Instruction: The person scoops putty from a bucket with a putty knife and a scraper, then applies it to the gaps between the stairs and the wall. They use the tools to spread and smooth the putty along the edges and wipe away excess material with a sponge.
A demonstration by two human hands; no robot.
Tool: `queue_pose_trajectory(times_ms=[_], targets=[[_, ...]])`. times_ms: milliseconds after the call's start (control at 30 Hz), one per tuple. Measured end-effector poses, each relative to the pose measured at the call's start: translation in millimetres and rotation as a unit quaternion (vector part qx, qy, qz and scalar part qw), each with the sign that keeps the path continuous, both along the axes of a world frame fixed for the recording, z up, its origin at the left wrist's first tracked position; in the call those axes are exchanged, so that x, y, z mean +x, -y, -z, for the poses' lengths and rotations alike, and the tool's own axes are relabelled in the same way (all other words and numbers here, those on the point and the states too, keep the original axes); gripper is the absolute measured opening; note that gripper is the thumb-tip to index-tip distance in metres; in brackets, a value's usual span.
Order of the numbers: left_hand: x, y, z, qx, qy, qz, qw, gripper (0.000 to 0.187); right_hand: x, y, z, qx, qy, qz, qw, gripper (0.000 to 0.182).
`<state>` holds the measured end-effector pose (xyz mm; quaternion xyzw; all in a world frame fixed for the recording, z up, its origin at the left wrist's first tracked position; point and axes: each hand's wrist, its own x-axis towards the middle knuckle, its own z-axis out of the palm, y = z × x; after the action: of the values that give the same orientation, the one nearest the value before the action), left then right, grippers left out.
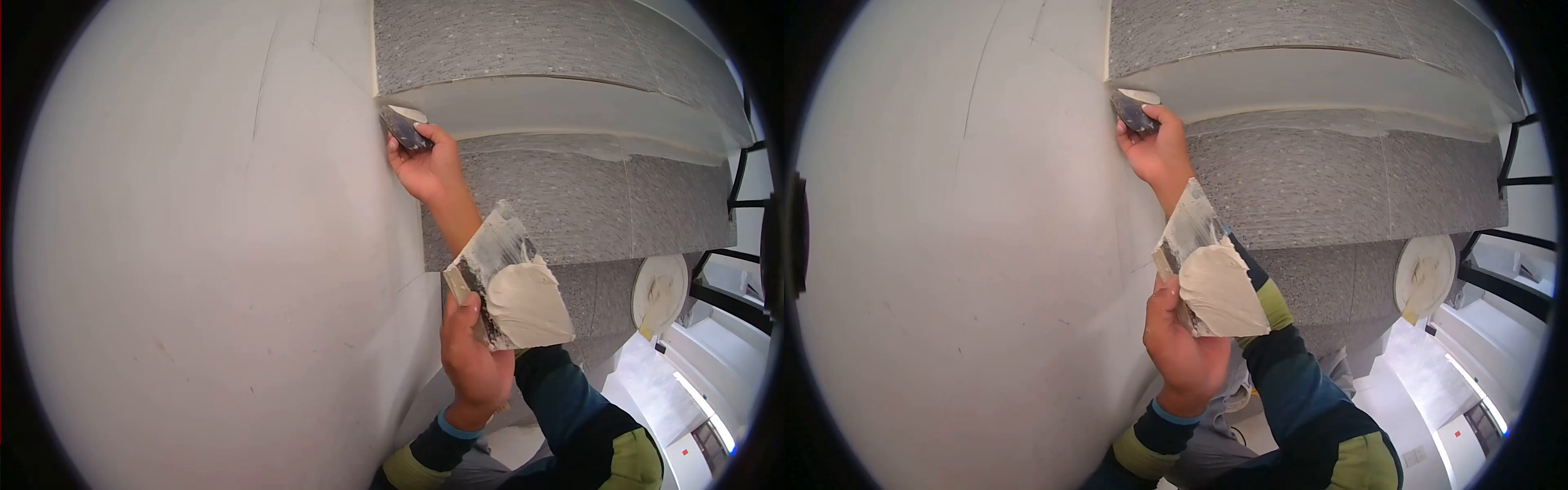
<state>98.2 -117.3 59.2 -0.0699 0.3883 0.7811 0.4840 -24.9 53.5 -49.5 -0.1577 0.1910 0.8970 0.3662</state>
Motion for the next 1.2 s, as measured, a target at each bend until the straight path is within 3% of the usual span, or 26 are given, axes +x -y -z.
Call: queue_pose_trajectory(times_ms=[333,400,567,633,667,733,767,833,867,900,967,1000,1200], targets=[[0.0,-3.4,-7.2,-0.032,-0.009,-0.032,0.999,0.037,32.2,-32.8,-8.4,-0.032,-0.016,0.077,0.996,0.022],[0.9,-2.8,-7.7,-0.049,-0.008,-0.029,0.998,0.035,61.6,-47.2,-2.8,0.002,-0.019,0.123,0.992,0.032],[5.1,-4.7,-11.1,-0.034,-0.014,-0.028,0.999,0.035,157.3,-86.4,4.7,0.122,0.068,0.236,0.962,0.034],[6.1,-6.0,-13.1,-0.04,-0.009,-0.024,0.999,0.035,184.0,-81.2,-8.1,0.224,0.347,0.294,0.862,0.026],[4.0,-6.4,-13.4,-0.034,-0.013,-0.017,0.999,0.035,188.4,-76.2,-6.0,0.223,0.351,0.298,0.859,0.026],[5.0,-6.7,-13.6,-0.03,-0.017,-0.004,0.999,0.034,189.1,-65.2,2.4,0.35,0.656,0.253,0.619,0.019],[5.4,-6.8,-12.8,-0.022,-0.013,-0.009,1.0,0.034,184.5,-62.3,8.7,0.346,0.659,0.254,0.618,0.019],[5.8,-7.4,-12.4,-0.019,-0.009,-0.011,1.0,0.034,169.9,-57.9,22.9,0.426,0.772,0.327,0.34,0.016],[6.3,-9.1,-13.4,-0.035,-0.007,-0.021,0.999,0.034,164.6,-62.5,27.7,0.465,0.751,0.395,0.251,0.024],[6.8,-10.2,-14.2,-0.051,-0.004,-0.031,0.998,0.034,161.1,-65.5,32.4,0.464,0.754,0.391,0.251,0.024],[5.8,-10.7,-15.9,-0.063,0.001,-0.02,0.998,0.033,157.9,-71.9,41.1,0.516,0.746,0.402,0.125,0.038],[4.6,-10.4,-15.8,-0.071,0.002,-0.011,0.997,0.032,157.5,-75.4,43.8,0.538,0.738,0.391,0.113,0.051],[0.2,-7.5,-8.5,-0.073,0.002,-0.012,0.997,0.026,141.0,-85.4,52.7,0.552,0.719,0.42,0.055,0.055]])
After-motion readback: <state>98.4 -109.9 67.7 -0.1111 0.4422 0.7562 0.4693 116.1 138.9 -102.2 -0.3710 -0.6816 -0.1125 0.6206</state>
